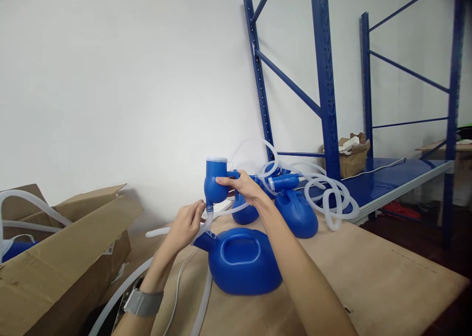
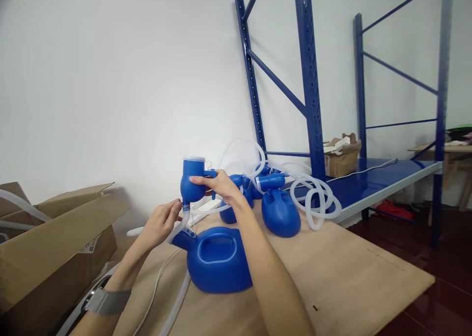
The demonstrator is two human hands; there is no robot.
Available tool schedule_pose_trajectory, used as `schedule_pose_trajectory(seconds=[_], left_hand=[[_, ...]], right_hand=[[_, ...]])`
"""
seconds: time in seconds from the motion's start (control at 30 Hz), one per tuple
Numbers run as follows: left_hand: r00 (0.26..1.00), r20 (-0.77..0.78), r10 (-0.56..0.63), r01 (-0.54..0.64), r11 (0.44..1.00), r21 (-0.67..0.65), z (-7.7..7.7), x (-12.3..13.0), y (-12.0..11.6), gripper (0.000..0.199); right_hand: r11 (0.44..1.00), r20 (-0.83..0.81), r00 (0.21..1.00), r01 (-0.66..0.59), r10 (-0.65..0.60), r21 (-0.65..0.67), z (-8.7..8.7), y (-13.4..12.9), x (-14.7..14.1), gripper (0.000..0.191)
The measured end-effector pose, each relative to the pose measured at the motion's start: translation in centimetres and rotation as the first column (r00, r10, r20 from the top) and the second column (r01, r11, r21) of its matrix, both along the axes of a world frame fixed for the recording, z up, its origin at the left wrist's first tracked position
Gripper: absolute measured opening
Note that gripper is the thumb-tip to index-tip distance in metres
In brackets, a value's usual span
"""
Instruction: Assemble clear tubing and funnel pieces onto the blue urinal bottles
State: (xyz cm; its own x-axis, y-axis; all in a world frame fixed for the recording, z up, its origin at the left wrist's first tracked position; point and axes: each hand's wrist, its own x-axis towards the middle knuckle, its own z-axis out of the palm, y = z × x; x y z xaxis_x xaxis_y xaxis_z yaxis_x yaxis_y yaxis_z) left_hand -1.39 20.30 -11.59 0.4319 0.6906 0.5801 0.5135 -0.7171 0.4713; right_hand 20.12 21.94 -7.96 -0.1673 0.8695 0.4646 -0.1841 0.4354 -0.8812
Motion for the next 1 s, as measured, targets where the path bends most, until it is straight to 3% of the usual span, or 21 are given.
schedule_pose_trajectory(seconds=[0.13, 0.3, 0.4, 0.57, 0.7, 0.83, 0.93, 1.0], left_hand=[[0.997, -0.051, 0.061, -0.057, 0.995, 0.086, -0.1, 0.1, 0.1, 0.033], [0.989, -0.053, 0.141, -0.133, 0.983, 0.127, 0.1, 0.2, 0.1, 0.034], [0.999, -0.030, 0.039, -0.037, 0.998, 0.046, 0.5, 0.1, -0.6, 0.039], [0.987, 0.053, -0.152, 0.157, 0.981, -0.114, 0.7, 0.9, -2.1, 0.047], [0.942, 0.199, -0.268, 0.314, 0.915, -0.255, 0.3, 1.7, -2.6, 0.054], [0.863, 0.373, -0.340, 0.481, 0.778, -0.403, -0.4, 2.2, -2.5, 0.059], [0.821, 0.479, -0.311, 0.534, 0.713, -0.453, -1.0, 2.4, -2.2, 0.059], [0.813, 0.526, -0.251, 0.519, 0.722, -0.458, -1.3, 2.4, -2.0, 0.057]], right_hand=[[0.998, 0.031, 0.999, 0.043, -0.045, 0.046, 0.2, -0.4, -0.2, 0.043], [0.976, 0.092, 0.993, 0.053, -0.074, 0.212, 0.7, -1.3, -0.2, 0.039], [0.975, 0.056, 0.998, -0.020, 0.008, 0.220, 0.5, -1.0, 0.1, 0.037], [0.995, -0.178, 0.979, -0.101, 0.101, 0.006, -0.9, 0.5, 0.3, 0.050], [0.979, -0.292, 0.945, -0.181, 0.145, -0.097, -1.6, 0.9, -0.1, 0.052], [0.955, -0.300, 0.925, -0.276, 0.232, -0.111, -2.0, 0.9, -0.6, 0.053], [0.935, -0.334, 0.899, -0.336, 0.283, -0.112, -2.3, 1.2, -1.2, 0.059], [0.940, -0.361, 0.894, -0.324, 0.267, -0.107, -2.4, 1.5, -1.5, 0.060]])
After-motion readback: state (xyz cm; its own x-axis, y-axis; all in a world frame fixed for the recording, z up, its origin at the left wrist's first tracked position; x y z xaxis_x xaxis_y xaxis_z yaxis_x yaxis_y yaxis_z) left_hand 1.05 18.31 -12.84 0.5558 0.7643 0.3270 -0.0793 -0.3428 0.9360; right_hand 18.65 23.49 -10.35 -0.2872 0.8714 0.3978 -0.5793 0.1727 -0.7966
